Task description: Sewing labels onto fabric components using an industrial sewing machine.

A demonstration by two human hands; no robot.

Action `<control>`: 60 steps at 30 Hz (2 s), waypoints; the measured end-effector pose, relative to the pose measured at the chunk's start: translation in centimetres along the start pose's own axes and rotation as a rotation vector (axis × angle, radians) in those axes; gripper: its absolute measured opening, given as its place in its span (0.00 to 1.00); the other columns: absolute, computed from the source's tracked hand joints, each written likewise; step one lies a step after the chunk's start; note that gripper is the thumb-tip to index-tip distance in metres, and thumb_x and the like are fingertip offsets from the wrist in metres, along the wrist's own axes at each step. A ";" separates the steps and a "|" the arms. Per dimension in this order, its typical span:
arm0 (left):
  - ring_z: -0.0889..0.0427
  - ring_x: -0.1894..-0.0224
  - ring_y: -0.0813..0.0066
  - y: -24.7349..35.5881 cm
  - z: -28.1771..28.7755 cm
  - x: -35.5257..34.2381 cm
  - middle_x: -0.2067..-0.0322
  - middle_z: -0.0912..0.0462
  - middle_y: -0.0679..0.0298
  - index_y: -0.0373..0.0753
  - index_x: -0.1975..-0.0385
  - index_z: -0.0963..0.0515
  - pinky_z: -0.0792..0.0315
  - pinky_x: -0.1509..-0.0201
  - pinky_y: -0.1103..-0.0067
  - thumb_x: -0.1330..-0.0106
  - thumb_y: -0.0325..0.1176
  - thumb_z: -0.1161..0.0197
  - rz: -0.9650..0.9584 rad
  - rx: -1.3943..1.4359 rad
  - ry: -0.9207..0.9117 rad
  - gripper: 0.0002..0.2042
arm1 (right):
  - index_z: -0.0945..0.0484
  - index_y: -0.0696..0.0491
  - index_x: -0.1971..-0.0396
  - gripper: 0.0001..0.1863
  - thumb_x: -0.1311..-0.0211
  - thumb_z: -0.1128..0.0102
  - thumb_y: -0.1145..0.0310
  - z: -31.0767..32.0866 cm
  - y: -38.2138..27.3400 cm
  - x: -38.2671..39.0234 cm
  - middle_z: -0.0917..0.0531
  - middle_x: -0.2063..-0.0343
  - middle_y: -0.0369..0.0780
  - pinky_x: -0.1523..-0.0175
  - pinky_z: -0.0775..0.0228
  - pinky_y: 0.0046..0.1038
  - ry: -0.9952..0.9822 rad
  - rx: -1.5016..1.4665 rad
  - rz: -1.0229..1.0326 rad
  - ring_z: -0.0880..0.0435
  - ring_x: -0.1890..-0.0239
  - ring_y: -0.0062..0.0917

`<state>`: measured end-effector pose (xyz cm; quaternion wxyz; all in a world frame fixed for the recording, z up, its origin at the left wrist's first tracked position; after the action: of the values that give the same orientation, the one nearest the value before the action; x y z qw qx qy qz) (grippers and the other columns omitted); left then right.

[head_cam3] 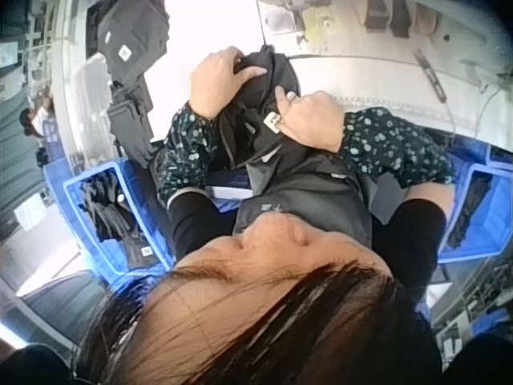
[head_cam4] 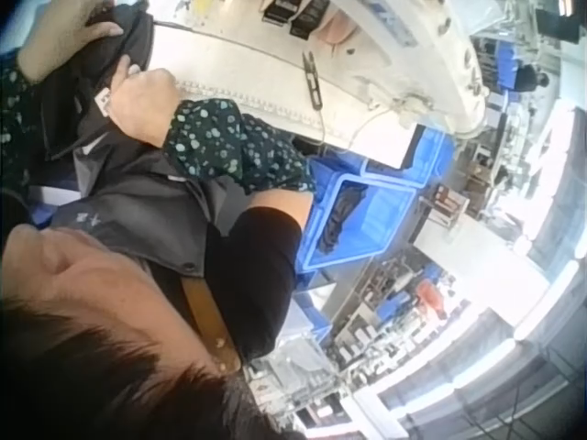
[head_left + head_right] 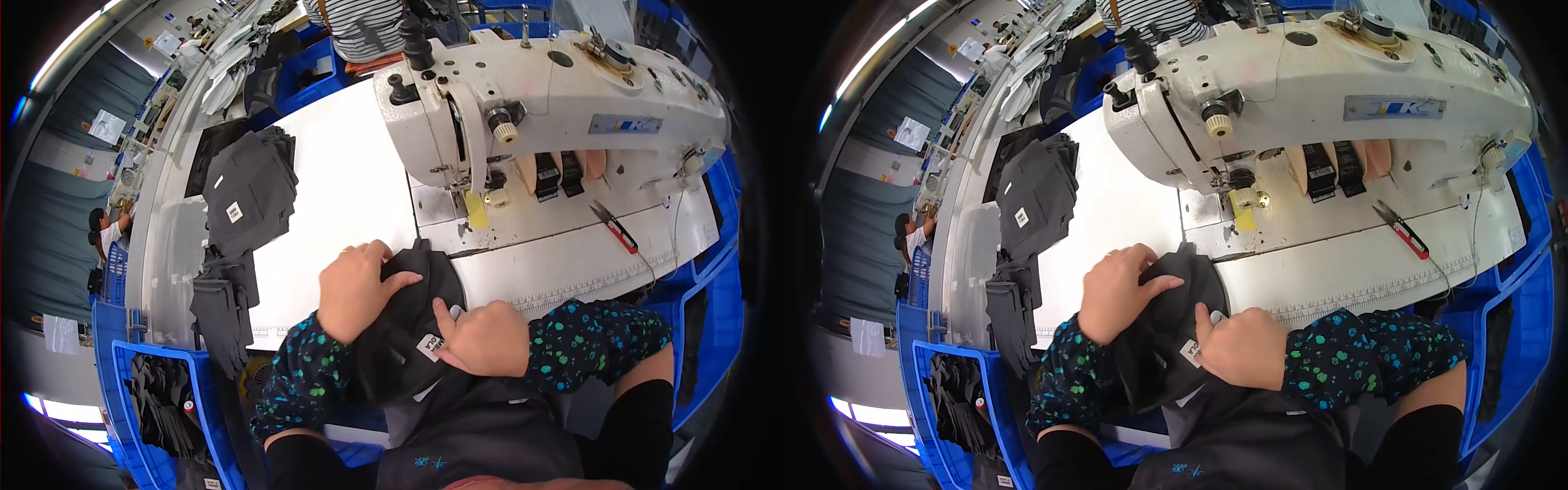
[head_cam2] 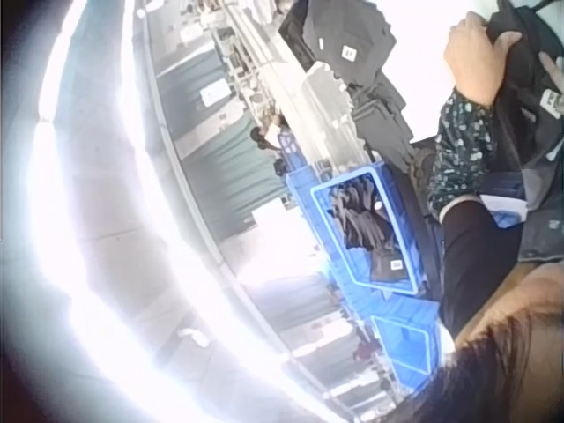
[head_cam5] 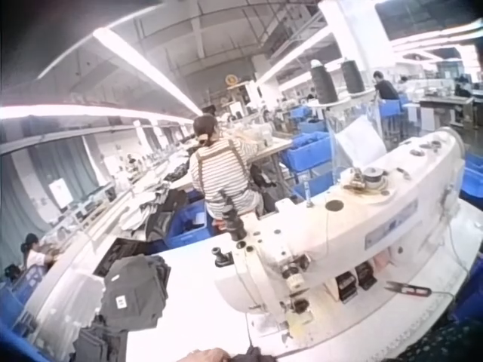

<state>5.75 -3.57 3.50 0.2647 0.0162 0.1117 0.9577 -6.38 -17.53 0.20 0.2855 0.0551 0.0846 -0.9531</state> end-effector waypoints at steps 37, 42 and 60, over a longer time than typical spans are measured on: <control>0.28 0.70 0.88 -2.1 -1.6 0.6 0.76 0.20 0.73 0.30 0.64 0.16 0.32 0.65 0.86 0.30 0.32 0.33 0.121 1.004 -0.161 0.09 | 0.17 0.57 0.64 0.05 0.39 0.33 0.75 1.9 8.2 -1.6 0.15 0.72 0.36 0.63 0.25 0.21 0.129 -1.243 -0.325 0.18 0.72 0.16; 0.24 0.64 0.87 -2.2 -1.4 -3.1 0.69 0.16 0.71 0.28 0.62 0.17 0.28 0.57 0.85 0.29 0.30 0.35 -0.022 0.966 -0.467 0.09 | 0.18 0.55 0.51 0.16 0.40 0.36 0.72 1.2 7.7 -1.3 0.13 0.65 0.37 0.60 0.20 0.30 0.340 -0.739 0.191 0.12 0.64 0.30; 0.19 0.71 0.65 2.4 -3.2 -9.8 0.72 0.15 0.61 0.39 0.69 0.14 0.27 0.64 0.74 0.43 0.36 0.25 -0.390 0.170 -0.033 0.09 | 0.21 0.57 0.77 0.08 0.57 0.40 0.68 -0.4 8.2 -1.5 0.23 0.74 0.38 0.67 0.27 0.26 0.600 0.049 0.414 0.22 0.70 0.27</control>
<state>12.66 -11.21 1.16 0.4447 0.0322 0.1887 0.8750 -0.59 -23.45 -1.02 0.4334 0.3552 0.1288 -0.8182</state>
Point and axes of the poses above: each hand's wrist, its own x-axis away from the middle knuckle, its own z-axis out of the back of the hand, y = z × x, the point moved 5 cm from there along -x, towards the middle knuckle
